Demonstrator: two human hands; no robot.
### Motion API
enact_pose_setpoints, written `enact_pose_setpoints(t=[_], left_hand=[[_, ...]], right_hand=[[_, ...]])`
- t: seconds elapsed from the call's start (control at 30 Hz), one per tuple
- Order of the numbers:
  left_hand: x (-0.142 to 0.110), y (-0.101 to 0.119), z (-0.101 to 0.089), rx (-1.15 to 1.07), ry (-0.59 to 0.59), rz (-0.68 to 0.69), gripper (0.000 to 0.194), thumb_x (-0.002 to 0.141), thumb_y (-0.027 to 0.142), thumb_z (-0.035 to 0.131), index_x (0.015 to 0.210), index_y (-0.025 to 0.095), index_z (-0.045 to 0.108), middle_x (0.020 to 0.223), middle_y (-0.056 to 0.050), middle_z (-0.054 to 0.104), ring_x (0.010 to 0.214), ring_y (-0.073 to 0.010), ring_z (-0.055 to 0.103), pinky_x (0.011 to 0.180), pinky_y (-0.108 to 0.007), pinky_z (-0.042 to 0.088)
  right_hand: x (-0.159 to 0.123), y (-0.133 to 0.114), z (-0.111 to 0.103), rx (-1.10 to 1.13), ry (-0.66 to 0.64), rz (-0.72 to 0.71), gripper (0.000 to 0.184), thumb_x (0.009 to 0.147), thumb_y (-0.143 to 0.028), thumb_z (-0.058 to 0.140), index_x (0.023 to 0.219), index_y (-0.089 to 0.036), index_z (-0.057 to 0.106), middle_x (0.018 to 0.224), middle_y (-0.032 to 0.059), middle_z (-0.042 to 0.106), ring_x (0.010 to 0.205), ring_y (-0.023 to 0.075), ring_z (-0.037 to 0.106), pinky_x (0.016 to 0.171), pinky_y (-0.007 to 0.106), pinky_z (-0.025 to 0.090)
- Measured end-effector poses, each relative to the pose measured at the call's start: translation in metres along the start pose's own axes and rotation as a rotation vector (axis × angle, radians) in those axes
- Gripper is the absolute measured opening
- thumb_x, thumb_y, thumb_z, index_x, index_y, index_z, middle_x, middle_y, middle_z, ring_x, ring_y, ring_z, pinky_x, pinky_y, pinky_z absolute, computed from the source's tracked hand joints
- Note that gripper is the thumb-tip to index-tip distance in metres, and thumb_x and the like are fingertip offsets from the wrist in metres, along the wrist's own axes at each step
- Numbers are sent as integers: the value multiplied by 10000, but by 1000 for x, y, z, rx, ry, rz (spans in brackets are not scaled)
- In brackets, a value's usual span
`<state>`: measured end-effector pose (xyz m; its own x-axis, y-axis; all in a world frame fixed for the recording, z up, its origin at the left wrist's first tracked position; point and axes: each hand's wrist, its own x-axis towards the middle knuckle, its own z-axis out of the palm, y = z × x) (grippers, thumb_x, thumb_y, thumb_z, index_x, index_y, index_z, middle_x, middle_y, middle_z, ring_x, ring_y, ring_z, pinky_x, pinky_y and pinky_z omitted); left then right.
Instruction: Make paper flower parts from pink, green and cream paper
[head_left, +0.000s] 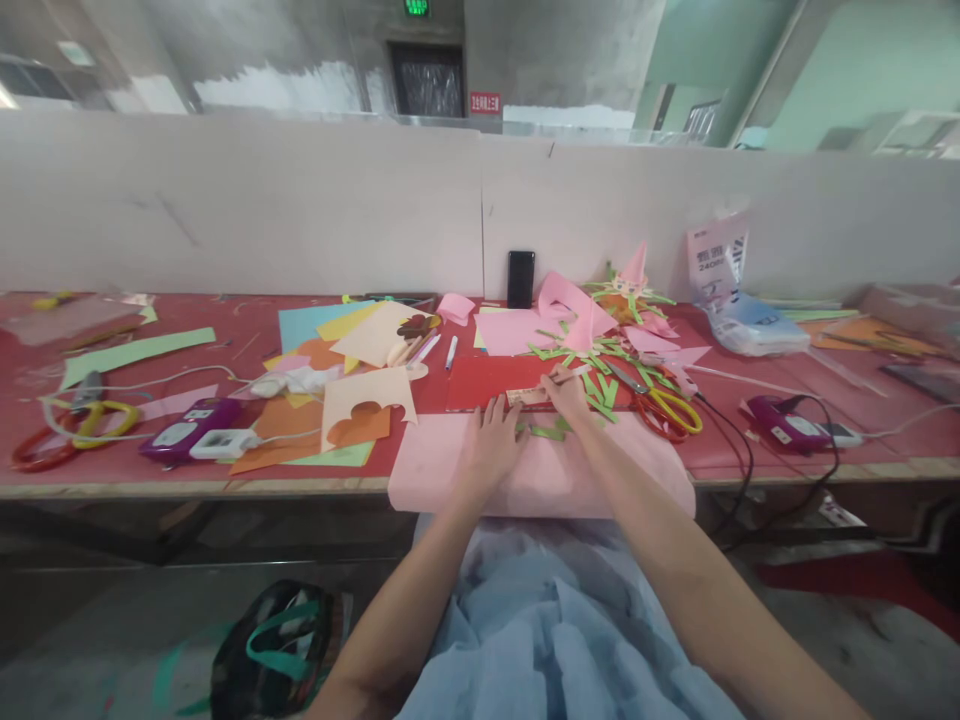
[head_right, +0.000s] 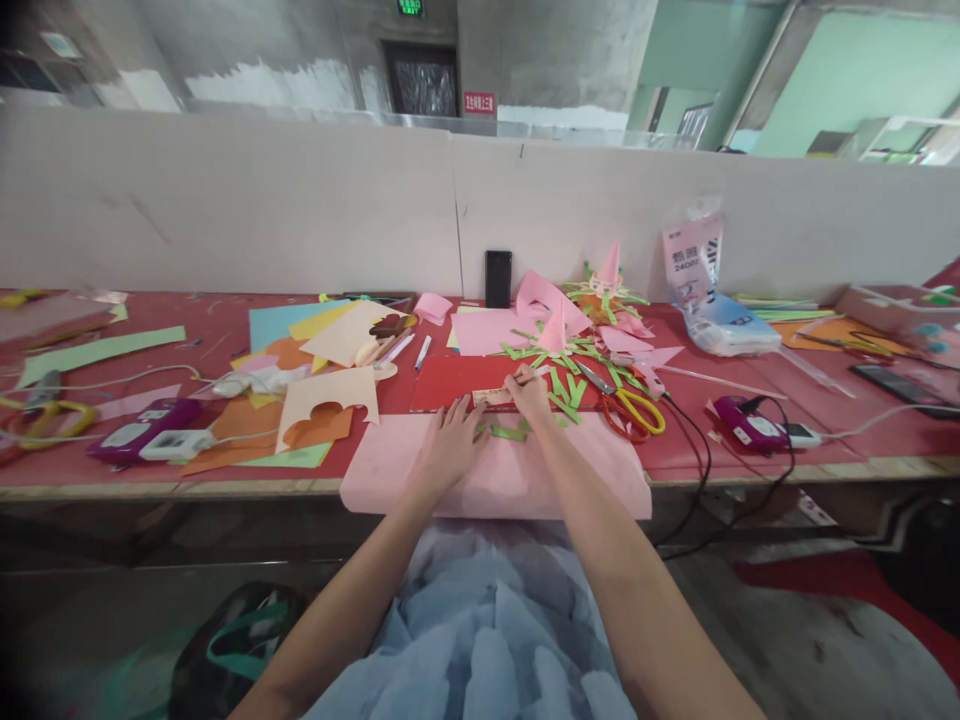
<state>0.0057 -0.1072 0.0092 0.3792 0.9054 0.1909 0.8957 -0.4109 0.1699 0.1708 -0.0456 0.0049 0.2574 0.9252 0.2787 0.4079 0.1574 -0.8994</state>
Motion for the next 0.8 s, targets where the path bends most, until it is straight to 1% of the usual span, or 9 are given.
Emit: enact_pose_setpoints(t=[0.13,0.2,0.4,0.57,0.67,0.8], left_hand=[[0,-1,1,-4,0,0,469,910,370,356,1342,195,400,1432,-132,374,1355,-260,274,1097,-472,199],[0,0,0,-5,-3,-4,466,910,367,353,1341,197,403,1429,-131,379,1357,-258,271,1097,-468,200],[0,1,-4,-2,-22,-7,468,912,356,349,1346,187,396,1441,-138,359,1361,-257,264,1101,-469,198],[0,0,-1,-3,-6,0,466,911,361,353,1341,188,400,1436,-138,367,1357,-261,271,1097,-483,204],[-1,0,0,-1,4,8,467,912,363,352,1342,189,399,1435,-137,369,1356,-262,272,1097,-480,203],[-1,0,-1,0,3,6,471,914,366,352,1347,188,398,1433,-139,372,1357,-260,272,1101,-469,200]], right_hand=[[0,-1,0,26,-32,8,201,699,-337,502,569,-248,377,419,-35,517,608,190,632,585,264,452],[0,-1,-1,12,-27,5,201,700,-340,500,570,-247,378,431,-36,521,627,191,638,592,265,455],[0,0,0,-1,7,6,207,702,-355,494,567,-249,379,489,-17,576,526,166,587,552,267,442],[1,3,1,7,-20,-3,205,688,-348,497,564,-250,365,429,-35,530,551,181,604,550,264,445],[2,4,2,22,-3,5,198,679,-326,498,556,-251,362,434,-32,535,534,181,600,533,264,437],[1,4,0,18,28,21,190,679,-304,502,550,-251,374,448,-24,552,570,189,619,545,267,438]])
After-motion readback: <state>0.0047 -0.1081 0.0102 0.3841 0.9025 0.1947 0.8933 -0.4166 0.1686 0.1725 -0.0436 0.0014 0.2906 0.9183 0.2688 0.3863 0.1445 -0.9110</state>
